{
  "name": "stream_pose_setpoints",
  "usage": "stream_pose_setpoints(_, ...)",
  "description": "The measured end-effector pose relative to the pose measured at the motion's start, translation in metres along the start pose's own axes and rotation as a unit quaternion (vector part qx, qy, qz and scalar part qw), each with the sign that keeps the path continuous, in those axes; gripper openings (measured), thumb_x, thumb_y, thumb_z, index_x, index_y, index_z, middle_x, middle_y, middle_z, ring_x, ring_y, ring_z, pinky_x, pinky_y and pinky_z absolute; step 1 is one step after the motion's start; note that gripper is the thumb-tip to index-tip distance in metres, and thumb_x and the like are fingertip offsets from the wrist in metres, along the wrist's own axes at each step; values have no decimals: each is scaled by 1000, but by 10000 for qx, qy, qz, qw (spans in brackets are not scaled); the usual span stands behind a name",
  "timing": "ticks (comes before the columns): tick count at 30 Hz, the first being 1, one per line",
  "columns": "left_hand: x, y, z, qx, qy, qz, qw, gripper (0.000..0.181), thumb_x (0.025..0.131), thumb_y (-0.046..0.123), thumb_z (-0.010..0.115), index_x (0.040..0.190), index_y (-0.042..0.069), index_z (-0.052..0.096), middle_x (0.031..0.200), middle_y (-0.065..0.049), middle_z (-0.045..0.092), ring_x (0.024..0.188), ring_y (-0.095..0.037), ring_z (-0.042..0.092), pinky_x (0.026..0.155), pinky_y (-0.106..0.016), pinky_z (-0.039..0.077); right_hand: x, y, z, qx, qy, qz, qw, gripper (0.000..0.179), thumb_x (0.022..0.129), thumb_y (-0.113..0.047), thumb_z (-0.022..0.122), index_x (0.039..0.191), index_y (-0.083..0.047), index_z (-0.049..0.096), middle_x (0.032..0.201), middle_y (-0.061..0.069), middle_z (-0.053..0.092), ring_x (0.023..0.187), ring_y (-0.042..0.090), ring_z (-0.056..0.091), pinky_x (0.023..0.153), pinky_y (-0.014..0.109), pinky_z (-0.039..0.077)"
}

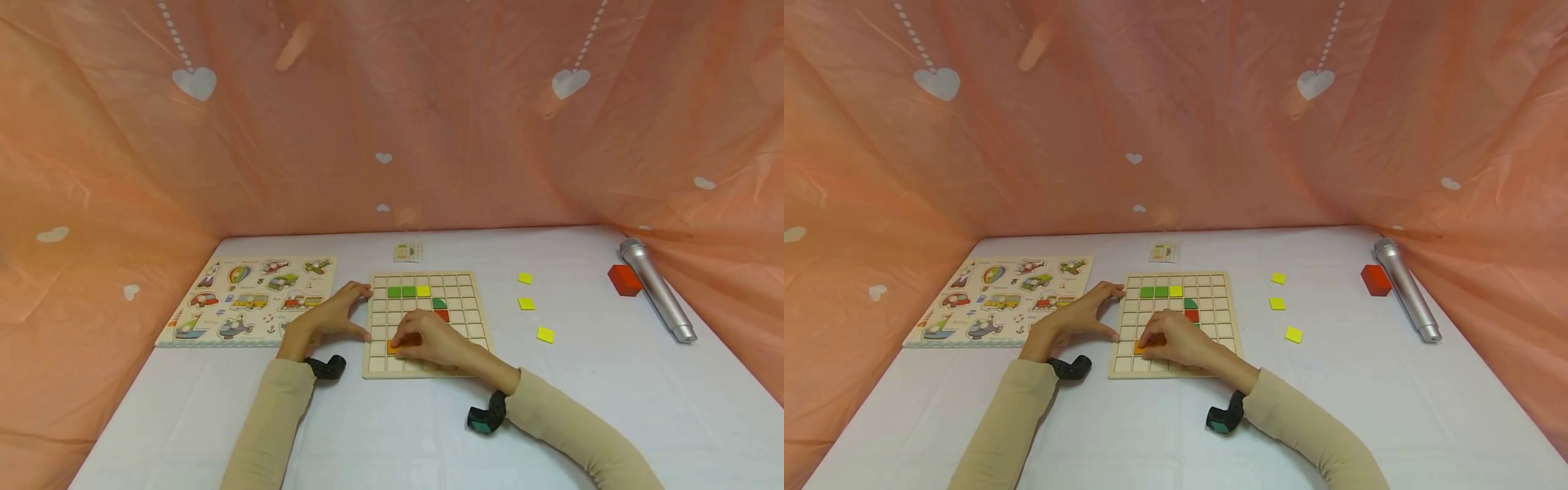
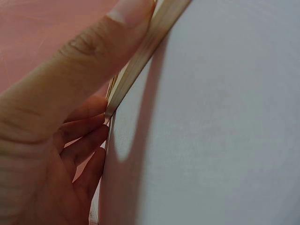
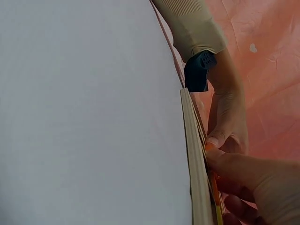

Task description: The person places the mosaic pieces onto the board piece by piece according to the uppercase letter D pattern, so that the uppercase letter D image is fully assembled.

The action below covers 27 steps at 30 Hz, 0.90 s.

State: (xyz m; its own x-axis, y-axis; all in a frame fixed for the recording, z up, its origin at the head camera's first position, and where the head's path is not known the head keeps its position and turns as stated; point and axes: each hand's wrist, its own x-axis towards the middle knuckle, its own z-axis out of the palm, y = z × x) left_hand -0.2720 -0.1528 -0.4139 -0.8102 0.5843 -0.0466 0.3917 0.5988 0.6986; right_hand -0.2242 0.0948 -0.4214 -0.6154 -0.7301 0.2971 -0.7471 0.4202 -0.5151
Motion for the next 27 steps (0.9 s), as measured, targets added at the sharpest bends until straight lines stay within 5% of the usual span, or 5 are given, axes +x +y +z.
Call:
stream_pose_setpoints(19,3,-3,0,11,-24,-53,10000,90,62,26,87,136,2,41,146,-10,29,138,-27,22,114,-43,17,3,0,-5,-86,-287,167,9994,7,82,-24,72,85,-18,73,91,-9,58,89,8,49,78,23,45)
stream_pose_setpoints(23,3,-2,1,-36,-23,-62,10000,90,62,25,87,135,2,41,145,-10,30,138,-27,22,114,-43,16,4,10,-16,310,-79,192,9993,15,83,-20,71,97,-14,71,95,-3,60,85,11,52,73,24,47)
stream_pose_setpoints(27,3,-2,1,-52,-27,-81,10000,91,61,25,88,135,2,41,146,-10,29,138,-27,21,114,-43,16,-1,30,-39,834,574,536,9934,24,83,-13,70,105,-5,66,100,9,62,85,21,58,72,30,52)
